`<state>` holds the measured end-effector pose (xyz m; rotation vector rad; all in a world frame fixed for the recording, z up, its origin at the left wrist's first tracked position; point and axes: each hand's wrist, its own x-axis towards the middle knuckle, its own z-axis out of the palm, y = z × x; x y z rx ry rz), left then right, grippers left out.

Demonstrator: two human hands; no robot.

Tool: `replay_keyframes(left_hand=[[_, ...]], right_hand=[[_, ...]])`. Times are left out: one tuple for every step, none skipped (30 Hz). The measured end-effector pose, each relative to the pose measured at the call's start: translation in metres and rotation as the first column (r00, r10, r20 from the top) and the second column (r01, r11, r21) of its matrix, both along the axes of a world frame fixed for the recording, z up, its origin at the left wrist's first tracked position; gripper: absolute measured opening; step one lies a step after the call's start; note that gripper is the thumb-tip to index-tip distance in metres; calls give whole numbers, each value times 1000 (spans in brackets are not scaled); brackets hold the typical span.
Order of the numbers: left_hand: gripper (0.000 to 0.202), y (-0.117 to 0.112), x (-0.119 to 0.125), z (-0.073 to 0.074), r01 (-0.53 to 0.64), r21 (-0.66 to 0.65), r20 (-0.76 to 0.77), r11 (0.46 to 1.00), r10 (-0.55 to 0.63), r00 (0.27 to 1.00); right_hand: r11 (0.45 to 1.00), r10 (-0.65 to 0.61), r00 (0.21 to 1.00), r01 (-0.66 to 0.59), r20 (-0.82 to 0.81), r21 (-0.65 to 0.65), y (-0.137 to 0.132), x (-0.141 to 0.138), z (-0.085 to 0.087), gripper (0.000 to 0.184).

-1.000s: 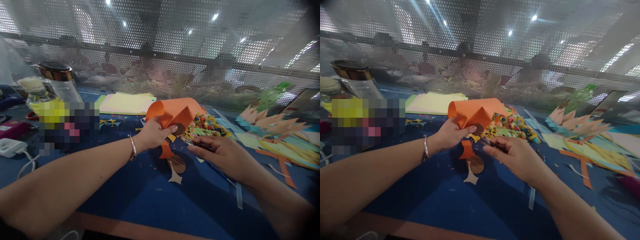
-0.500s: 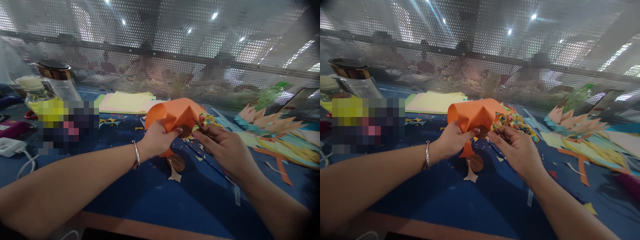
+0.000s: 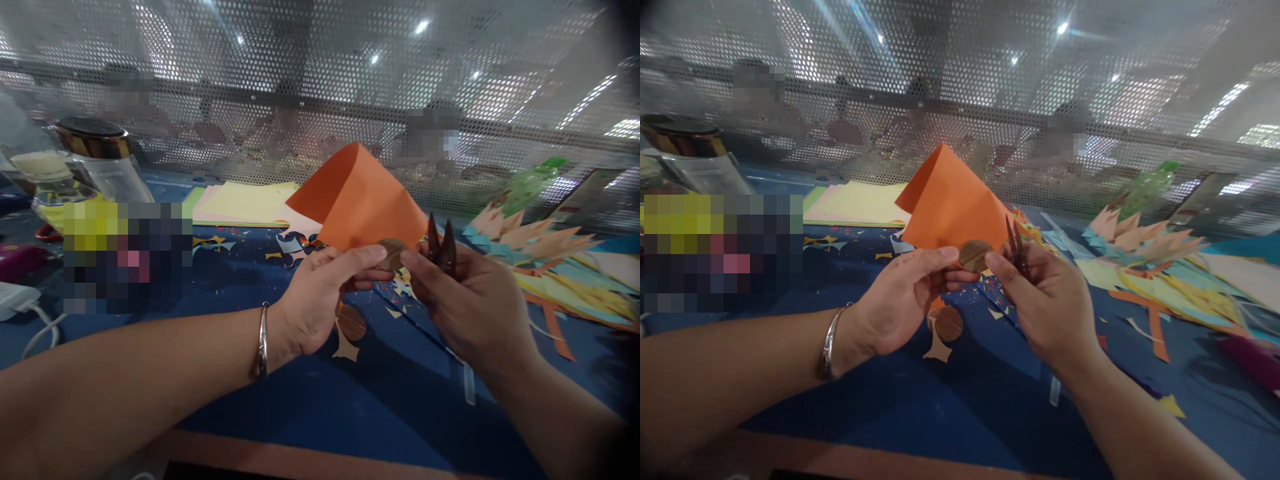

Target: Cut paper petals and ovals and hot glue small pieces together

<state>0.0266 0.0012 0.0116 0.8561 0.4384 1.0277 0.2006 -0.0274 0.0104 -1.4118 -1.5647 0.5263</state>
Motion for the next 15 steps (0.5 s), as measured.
replay_keyframes(left_hand=[[19,-2,1,-1,-15,20,-8,1000,15,1000],[19,-2,2,-2,-37,34,-23,999,38,999],[20,-2,2,-3,-62,37,-43,997,64,997],[21,-1,3,-4,-88,33,-63,996,89,994],[22,0,3,-6,-111,26,-82,993,113,990],[22,2,3,-7,-130,22,-96,991,132,987],[20,4,3,-8,-142,20,-108,990,143,984],[16,6,3,-8,-150,20,-118,989,151,981],[13,9,2,-9,-160,21,-128,987,161,978],[10,11,2,-9,-174,20,-139,984,176,975],[9,13,2,-9,-191,17,-145,981,192,971],[8,14,1,-9,-208,15,-145,978,208,967],[8,16,1,-8,-221,12,-135,975,220,966],[8,16,1,-8,-227,9,-119,974,227,967],[10,17,1,-7,-229,4,-101,973,228,968]], right_hand=[[999,-33,998,33,-45,14,-1,-2,1,37],[998,-53,996,55,-70,27,-1,-5,3,37],[997,-56,996,59,-76,40,-2,-7,3,38],[998,-37,998,39,-56,46,-1,-9,4,39],[999,-17,999,18,-31,52,-1,-11,3,39],[999,2,1000,-2,-10,48,0,-12,3,39],[999,17,1000,-17,-3,34,1,-12,1,38],[1000,25,1000,-24,-17,14,2,-12,0,38],[1000,25,998,-25,-54,-8,2,-12,-2,39],[999,26,994,-29,-109,-29,2,-12,-3,41],[998,28,985,-36,-168,-43,3,-12,-4,43],[998,33,975,-45,-219,-51,3,-12,-4,46],[997,37,966,-53,-258,-54,3,-13,-5,48],[996,40,959,-60,-281,-61,3,-13,-4,49],[995,42,954,-66,-295,-70,3,-14,-4,50]])
